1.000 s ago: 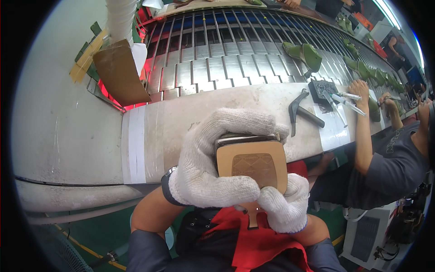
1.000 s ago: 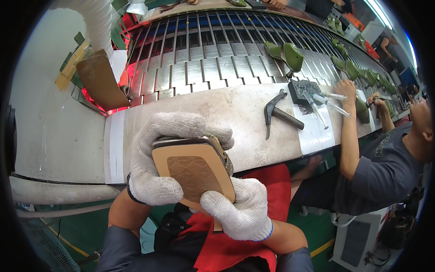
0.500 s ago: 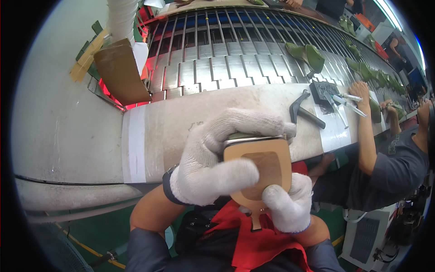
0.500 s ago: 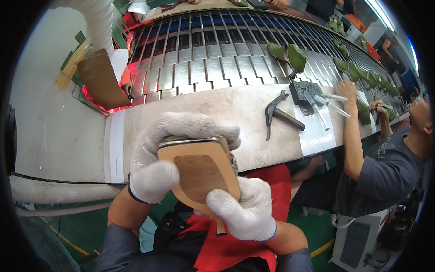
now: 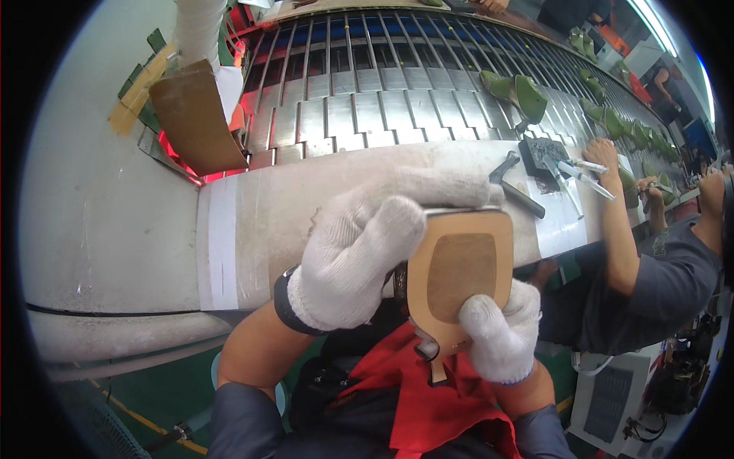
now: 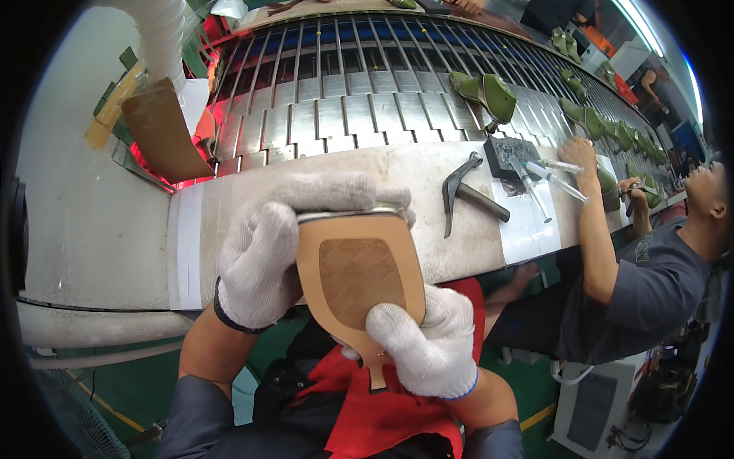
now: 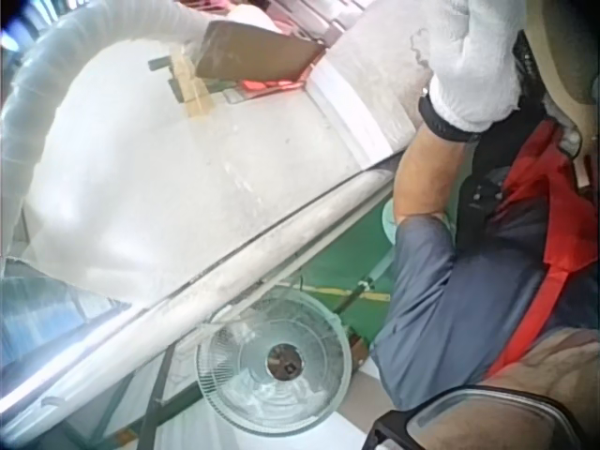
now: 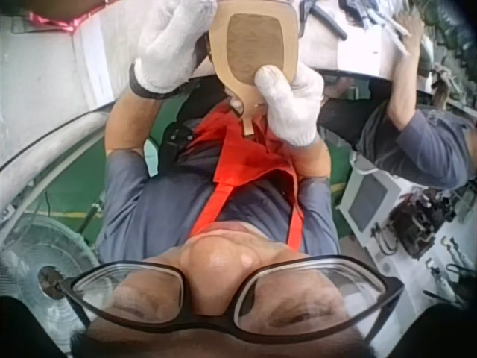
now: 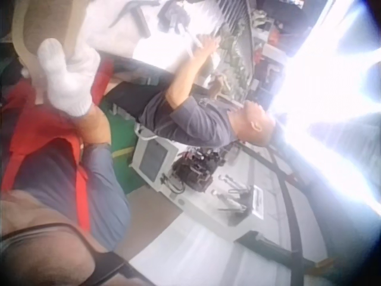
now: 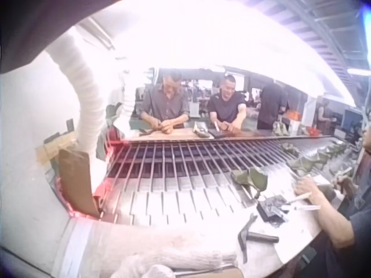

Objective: The person hammers the edge of a shoe sole onto a green heel component by hand, using a small hammer to press the material down. The person then picks up a different sole piece from the conveyor belt and places it onto the same green heel component.

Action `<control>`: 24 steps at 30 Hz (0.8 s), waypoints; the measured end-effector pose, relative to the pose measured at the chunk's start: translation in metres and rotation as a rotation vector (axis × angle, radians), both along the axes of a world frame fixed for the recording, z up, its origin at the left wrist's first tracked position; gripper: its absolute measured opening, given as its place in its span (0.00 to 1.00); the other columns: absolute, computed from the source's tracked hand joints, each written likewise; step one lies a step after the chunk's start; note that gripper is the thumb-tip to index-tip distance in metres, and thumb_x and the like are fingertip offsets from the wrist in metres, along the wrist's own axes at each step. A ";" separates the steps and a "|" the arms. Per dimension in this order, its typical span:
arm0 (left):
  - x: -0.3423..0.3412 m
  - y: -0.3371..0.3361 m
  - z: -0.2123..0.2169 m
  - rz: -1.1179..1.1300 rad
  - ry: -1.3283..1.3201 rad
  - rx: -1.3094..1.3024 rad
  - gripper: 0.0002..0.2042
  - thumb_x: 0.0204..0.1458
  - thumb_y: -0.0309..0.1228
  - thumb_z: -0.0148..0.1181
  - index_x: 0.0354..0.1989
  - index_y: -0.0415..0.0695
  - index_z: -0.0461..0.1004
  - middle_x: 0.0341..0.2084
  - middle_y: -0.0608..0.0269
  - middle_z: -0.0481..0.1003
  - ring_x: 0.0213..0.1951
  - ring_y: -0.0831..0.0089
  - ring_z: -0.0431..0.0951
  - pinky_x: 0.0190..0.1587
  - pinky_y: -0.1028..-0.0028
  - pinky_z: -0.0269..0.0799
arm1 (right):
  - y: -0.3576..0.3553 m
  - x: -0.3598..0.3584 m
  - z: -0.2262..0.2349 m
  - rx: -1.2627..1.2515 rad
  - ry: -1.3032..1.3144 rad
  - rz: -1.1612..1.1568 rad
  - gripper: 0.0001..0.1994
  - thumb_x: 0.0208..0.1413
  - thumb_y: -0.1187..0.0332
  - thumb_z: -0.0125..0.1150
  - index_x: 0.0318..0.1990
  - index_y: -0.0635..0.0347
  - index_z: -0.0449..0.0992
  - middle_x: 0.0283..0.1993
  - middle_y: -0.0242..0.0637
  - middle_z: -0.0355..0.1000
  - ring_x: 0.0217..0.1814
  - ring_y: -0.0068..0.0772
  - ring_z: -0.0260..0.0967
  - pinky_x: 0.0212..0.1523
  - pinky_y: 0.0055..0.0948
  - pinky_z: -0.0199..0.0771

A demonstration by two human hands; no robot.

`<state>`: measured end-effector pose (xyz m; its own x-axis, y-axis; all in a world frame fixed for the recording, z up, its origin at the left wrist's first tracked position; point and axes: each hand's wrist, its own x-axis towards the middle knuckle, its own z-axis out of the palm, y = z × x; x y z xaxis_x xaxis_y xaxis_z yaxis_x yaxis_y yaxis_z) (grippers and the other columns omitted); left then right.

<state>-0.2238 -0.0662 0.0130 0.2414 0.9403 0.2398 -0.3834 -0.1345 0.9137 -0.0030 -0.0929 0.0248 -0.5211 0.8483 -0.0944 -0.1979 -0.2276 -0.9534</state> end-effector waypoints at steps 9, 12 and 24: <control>0.010 0.043 -0.005 0.105 -0.167 0.111 0.30 0.78 0.48 0.52 0.69 0.28 0.72 0.63 0.40 0.80 0.64 0.58 0.83 0.67 0.59 0.81 | 0.035 -0.003 0.011 -0.087 0.015 -0.100 0.22 0.77 0.59 0.60 0.59 0.76 0.79 0.43 0.52 0.85 0.35 0.36 0.87 0.33 0.31 0.91; 0.013 0.047 -0.004 0.104 -0.196 0.087 0.29 0.78 0.46 0.55 0.70 0.29 0.72 0.63 0.43 0.80 0.63 0.60 0.84 0.66 0.62 0.82 | 0.036 -0.005 0.013 -0.082 -0.005 -0.143 0.21 0.77 0.61 0.60 0.60 0.76 0.79 0.42 0.52 0.85 0.34 0.36 0.86 0.33 0.32 0.91; 0.007 0.036 -0.012 0.066 -0.108 0.237 0.34 0.70 0.40 0.64 0.79 0.34 0.63 0.68 0.48 0.76 0.67 0.63 0.80 0.70 0.62 0.76 | 0.037 -0.001 0.009 0.084 -0.093 -0.159 0.20 0.78 0.61 0.59 0.60 0.74 0.79 0.42 0.49 0.85 0.35 0.33 0.86 0.35 0.32 0.89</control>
<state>-0.2170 -0.0298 0.0010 0.1430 0.8677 0.4761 -0.4603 -0.3675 0.8081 -0.0035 -0.0557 0.0334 -0.3719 0.9262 -0.0614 -0.1357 -0.1197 -0.9835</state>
